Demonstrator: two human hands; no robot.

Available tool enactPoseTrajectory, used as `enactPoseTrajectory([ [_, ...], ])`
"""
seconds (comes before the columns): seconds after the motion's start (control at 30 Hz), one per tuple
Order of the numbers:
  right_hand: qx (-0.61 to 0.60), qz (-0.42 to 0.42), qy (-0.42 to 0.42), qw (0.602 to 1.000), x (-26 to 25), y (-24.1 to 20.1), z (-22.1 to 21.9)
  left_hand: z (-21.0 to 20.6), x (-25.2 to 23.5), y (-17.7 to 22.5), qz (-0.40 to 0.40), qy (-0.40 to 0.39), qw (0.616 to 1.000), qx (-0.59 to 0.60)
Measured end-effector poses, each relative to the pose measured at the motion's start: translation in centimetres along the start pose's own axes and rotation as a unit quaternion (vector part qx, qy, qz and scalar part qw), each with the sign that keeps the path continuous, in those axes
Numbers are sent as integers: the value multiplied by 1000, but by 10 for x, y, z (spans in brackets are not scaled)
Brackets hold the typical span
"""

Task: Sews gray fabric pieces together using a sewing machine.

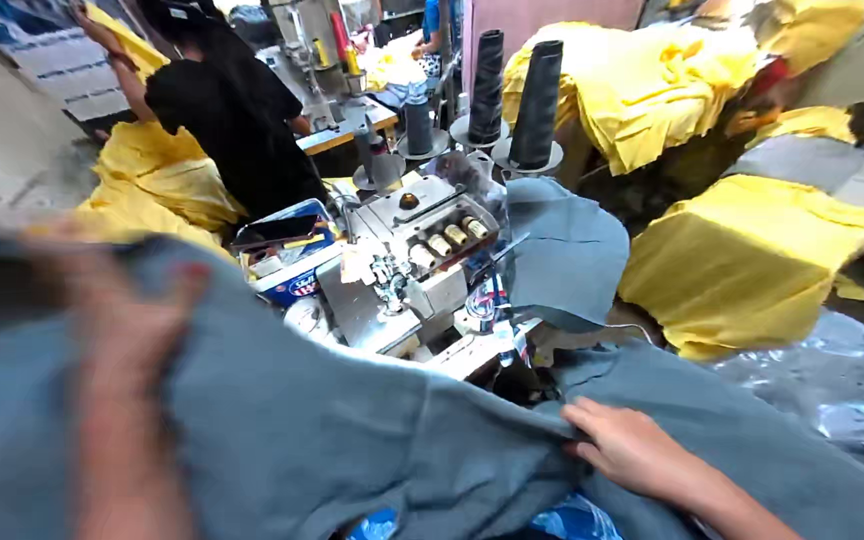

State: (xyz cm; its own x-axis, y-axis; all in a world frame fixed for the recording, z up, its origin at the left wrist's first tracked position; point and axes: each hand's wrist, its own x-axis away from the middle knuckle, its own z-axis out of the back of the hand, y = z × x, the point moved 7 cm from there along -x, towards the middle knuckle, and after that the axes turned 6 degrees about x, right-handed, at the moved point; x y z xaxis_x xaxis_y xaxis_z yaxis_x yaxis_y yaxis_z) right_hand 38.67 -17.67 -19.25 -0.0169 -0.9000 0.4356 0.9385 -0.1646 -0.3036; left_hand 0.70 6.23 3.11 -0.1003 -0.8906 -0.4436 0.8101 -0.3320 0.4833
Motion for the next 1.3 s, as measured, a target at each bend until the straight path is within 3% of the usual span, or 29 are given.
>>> enactPoseTrajectory([
  [0.03, 0, -40, -20, 999, 2, 20, -13, -55, 13, 15, 42, -96, 995, -6],
  [0.1, -29, -62, -19, 997, 4, 46, -28, -144, 24, 11, 16, -210, 978, -16],
  [0.17, -90, -18, 34, 995, -4, 44, -29, -186, 31, -4, -36, -202, 979, -17],
  [0.23, -126, 71, 166, 975, -21, 19, -17, -188, 41, 3, -132, -104, 985, 28],
  [0.27, -132, 109, 250, 953, -33, 1, -9, -187, 48, 10, -193, -92, 976, 48],
  [0.33, -178, 158, 354, 905, -63, -38, 6, -191, 62, 20, -264, -153, 951, 56],
  [0.4, -248, 185, 355, 882, -95, -80, 15, -191, 71, 23, -263, -194, 945, -17],
  [0.5, -336, 193, 226, 894, -128, -122, 8, -184, 76, 26, -192, -241, 945, -108],
  [0.53, -348, 203, 220, 888, -133, -129, 4, -185, 76, 27, -177, -249, 946, -109],
  [0.73, -354, 204, 301, 862, -137, -126, 22, -204, 55, 28, -164, -232, 951, -119],
  [0.83, -316, 194, 346, 862, -126, -98, 38, -206, 55, 29, -178, -201, 956, -117],
  [0.93, -187, 90, 497, 842, -104, -21, 80, -195, 68, 28, -182, -137, 971, -67],
  [1.1, -137, -156, 455, 866, -119, 137, 158, -175, 120, 66, -261, 32, 962, 69],
  [1.2, -99, -182, 412, 888, -149, 183, 175, -177, 140, 88, -267, 11, 949, 165],
  [1.3, 24, -76, 468, 880, -134, 145, 195, -176, 152, 102, -284, -95, 918, 259],
])
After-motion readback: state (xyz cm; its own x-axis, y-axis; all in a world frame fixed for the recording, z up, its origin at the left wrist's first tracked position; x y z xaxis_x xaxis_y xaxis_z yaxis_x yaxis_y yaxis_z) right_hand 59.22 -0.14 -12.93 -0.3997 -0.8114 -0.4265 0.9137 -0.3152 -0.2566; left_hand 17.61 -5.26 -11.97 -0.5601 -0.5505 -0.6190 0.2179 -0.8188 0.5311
